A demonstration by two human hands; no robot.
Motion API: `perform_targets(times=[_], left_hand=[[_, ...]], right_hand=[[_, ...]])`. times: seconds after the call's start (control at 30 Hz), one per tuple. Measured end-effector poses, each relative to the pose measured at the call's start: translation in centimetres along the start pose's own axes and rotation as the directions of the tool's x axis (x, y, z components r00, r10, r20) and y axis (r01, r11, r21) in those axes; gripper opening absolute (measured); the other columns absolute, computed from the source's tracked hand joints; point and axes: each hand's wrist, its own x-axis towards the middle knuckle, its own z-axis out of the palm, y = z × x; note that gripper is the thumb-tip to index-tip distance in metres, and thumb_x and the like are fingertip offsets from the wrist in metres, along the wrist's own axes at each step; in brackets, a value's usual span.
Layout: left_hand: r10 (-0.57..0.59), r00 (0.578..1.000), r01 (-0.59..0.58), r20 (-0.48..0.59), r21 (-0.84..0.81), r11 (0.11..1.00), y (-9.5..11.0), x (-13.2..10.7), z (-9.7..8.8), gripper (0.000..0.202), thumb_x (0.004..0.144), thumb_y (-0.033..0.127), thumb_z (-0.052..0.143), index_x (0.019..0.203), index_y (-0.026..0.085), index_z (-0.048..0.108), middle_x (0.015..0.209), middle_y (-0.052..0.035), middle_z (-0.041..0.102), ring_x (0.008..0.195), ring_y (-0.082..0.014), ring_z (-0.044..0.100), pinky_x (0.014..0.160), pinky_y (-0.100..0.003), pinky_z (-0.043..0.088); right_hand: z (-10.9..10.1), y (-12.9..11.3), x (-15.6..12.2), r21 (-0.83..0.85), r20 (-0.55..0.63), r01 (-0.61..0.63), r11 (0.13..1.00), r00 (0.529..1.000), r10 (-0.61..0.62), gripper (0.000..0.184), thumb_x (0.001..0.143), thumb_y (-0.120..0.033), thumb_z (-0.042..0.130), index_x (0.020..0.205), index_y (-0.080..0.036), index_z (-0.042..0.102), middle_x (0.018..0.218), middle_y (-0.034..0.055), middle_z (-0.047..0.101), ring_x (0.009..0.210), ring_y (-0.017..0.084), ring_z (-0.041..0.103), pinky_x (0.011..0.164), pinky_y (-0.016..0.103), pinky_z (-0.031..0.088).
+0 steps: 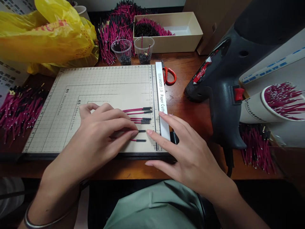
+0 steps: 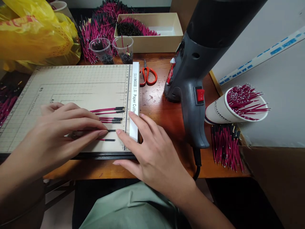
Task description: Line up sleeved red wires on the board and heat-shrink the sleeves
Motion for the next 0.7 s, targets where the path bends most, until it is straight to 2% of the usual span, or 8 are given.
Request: perform_targets(times=[0.7], left_hand=[[0.000,1.000,0.000,-0.011,-0.016,1.000,-0.17,0.06,0.26,0.017,0.098,0.032,0.060,0.087,0.032,0.072,0.091,0.0071,0.077,0.081,-0.0205,0.064,0.085,-0.045,0.027]], right_hand=[[-0.17,0.05,0.17,0.000,0.019,0.013,1.000,1.000,-0.013,0.056,0.089,-0.055,0.067,0.130,-0.018,0.066,0.149,0.0211,0.050,0.137,0.036,0.051,0.106,0.058,0.054]])
